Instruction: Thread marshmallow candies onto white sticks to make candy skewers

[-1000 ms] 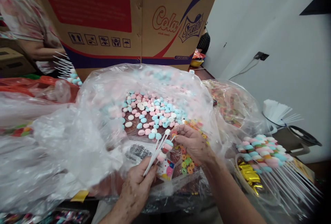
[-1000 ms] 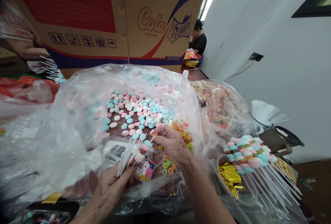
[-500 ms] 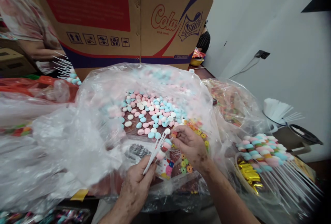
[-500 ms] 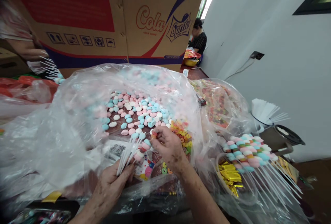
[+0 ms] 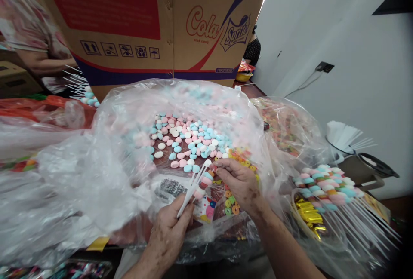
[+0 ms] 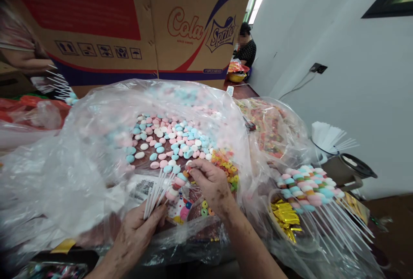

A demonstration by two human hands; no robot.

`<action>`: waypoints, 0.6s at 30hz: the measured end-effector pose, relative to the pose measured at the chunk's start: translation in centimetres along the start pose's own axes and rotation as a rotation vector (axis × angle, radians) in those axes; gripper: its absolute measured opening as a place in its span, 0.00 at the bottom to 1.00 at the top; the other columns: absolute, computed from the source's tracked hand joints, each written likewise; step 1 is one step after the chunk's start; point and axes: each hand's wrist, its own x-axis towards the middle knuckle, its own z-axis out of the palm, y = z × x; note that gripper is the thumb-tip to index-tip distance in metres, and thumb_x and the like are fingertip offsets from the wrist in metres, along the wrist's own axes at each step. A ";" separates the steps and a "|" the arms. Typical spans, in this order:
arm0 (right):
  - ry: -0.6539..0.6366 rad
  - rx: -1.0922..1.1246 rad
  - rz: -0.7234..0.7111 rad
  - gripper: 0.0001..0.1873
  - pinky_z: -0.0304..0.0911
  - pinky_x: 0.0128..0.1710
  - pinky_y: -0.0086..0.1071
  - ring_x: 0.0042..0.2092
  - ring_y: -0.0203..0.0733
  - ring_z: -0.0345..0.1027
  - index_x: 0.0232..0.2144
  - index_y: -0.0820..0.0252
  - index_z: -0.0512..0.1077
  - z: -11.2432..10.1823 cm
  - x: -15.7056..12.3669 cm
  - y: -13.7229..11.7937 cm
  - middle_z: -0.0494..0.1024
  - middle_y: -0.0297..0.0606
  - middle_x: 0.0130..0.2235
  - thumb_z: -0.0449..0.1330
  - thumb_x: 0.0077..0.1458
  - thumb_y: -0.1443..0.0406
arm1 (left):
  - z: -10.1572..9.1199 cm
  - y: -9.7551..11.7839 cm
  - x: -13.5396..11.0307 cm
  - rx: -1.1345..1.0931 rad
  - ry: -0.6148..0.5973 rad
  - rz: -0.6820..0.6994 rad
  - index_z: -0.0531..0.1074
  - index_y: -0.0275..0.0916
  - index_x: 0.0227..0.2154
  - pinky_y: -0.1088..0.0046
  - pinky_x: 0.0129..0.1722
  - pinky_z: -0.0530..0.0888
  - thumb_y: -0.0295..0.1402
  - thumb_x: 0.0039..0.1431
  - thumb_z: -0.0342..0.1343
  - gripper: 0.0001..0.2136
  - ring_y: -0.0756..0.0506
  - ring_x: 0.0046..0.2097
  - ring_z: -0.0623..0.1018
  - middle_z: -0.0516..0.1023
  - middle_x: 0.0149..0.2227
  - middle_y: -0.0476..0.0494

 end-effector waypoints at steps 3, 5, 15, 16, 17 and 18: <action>-0.039 -0.093 -0.039 0.09 0.69 0.40 0.33 0.37 0.40 0.74 0.36 0.54 0.79 -0.5 0.2 -0.5 0.81 0.34 0.36 0.59 0.58 0.61 | -0.1 -0.3 0.1 -0.012 -0.008 -0.020 0.66 0.42 0.16 0.74 0.24 0.58 0.39 0.58 0.53 0.16 0.48 0.23 0.63 0.63 0.18 0.54; -0.109 -0.167 -0.100 0.09 0.68 0.41 0.33 0.39 0.40 0.75 0.36 0.53 0.80 -1.0 0.3 -0.9 0.82 0.34 0.37 0.59 0.57 0.63 | -0.2 -0.8 0.2 -0.005 -0.035 -0.026 0.66 0.42 0.17 0.75 0.24 0.58 0.40 0.59 0.53 0.17 0.48 0.24 0.63 0.63 0.18 0.54; -0.210 -0.043 -0.130 0.10 0.68 0.37 0.31 0.35 0.38 0.75 0.36 0.53 0.82 0.2 -0.7 -1.6 0.82 0.34 0.34 0.60 0.58 0.63 | -0.7 -1.3 0.4 0.014 -0.081 0.033 0.66 0.41 0.17 0.74 0.25 0.60 0.37 0.60 0.52 0.15 0.48 0.24 0.64 0.65 0.19 0.53; -0.213 -0.042 -0.127 0.10 0.68 0.38 0.31 0.36 0.38 0.74 0.36 0.53 0.82 0.3 -0.8 -1.6 0.82 0.34 0.34 0.60 0.58 0.63 | -0.7 -1.1 0.3 0.003 -0.080 0.031 0.67 0.41 0.17 0.74 0.25 0.60 0.37 0.59 0.52 0.15 0.48 0.24 0.63 0.65 0.19 0.53; -0.218 -0.038 -0.117 0.10 0.69 0.38 0.31 0.36 0.39 0.75 0.36 0.53 0.82 0.4 -0.8 -1.6 0.82 0.34 0.34 0.60 0.57 0.63 | -0.7 -1.1 0.3 -0.012 -0.081 0.025 0.67 0.41 0.17 0.74 0.24 0.60 0.37 0.59 0.53 0.16 0.49 0.23 0.63 0.64 0.19 0.53; -0.219 -0.025 -0.098 0.10 0.69 0.40 0.32 0.37 0.39 0.75 0.37 0.52 0.81 0.5 -0.7 -1.6 0.82 0.34 0.35 0.60 0.57 0.62 | -0.6 -1.1 0.3 -0.038 -0.072 0.014 0.67 0.41 0.16 0.75 0.23 0.60 0.38 0.58 0.53 0.16 0.49 0.23 0.62 0.63 0.18 0.53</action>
